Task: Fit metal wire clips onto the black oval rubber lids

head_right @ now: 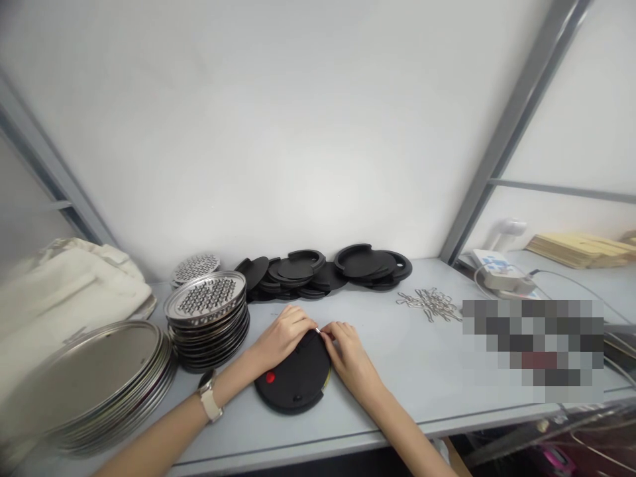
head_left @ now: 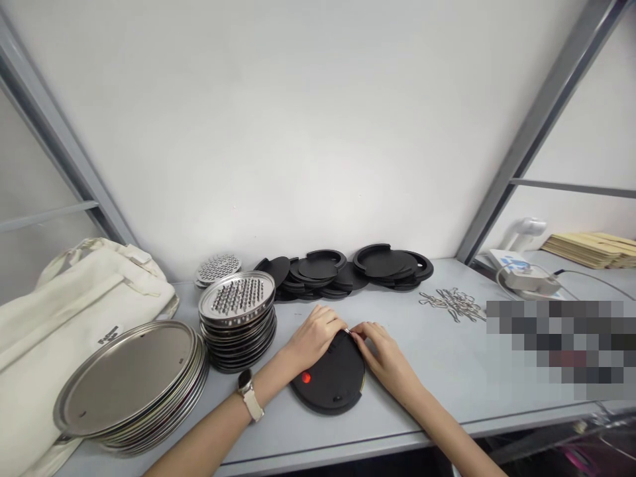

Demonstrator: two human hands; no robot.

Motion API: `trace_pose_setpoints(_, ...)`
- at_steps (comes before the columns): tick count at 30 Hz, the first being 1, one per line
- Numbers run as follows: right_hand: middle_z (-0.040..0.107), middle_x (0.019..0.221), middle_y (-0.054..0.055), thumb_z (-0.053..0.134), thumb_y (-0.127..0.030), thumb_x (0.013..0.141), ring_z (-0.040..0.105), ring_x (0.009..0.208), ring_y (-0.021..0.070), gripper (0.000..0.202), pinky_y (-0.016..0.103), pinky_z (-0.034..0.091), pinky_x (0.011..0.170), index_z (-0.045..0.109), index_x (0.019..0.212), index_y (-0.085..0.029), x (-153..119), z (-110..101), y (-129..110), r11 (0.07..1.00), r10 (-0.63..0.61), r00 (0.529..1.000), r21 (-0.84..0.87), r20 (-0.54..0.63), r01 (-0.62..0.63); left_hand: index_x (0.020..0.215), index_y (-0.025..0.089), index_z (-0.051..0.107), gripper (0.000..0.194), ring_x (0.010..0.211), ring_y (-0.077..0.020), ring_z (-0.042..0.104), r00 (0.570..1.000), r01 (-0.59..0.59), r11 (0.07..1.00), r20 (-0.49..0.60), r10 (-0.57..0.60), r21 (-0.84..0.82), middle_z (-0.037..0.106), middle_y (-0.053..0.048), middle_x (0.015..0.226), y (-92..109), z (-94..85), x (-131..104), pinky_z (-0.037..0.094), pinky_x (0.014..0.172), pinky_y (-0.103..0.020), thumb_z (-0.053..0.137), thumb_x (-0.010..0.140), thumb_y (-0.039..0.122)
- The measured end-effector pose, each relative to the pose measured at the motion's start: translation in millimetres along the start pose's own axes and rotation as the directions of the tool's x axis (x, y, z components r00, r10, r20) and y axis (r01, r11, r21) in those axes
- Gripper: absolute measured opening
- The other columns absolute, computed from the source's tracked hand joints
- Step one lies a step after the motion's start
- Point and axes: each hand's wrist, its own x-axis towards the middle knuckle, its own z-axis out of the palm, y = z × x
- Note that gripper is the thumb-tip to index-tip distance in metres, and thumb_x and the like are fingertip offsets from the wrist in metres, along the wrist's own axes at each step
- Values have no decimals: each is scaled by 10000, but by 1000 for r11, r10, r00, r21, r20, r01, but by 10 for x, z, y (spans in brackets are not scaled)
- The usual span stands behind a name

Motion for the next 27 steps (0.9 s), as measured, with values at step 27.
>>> trace_pose_setpoints(27,572,763,-5,712,-392,717,513,696,110,314,253,396,671,582,862,-147,692,-197,368,745,-53,768,537,638,-395,865,149,523,220,830,-174,490,1000,3,998,0,-3,-61,527,-38,827,-33,15,-14,403,789,-313,325,959,158)
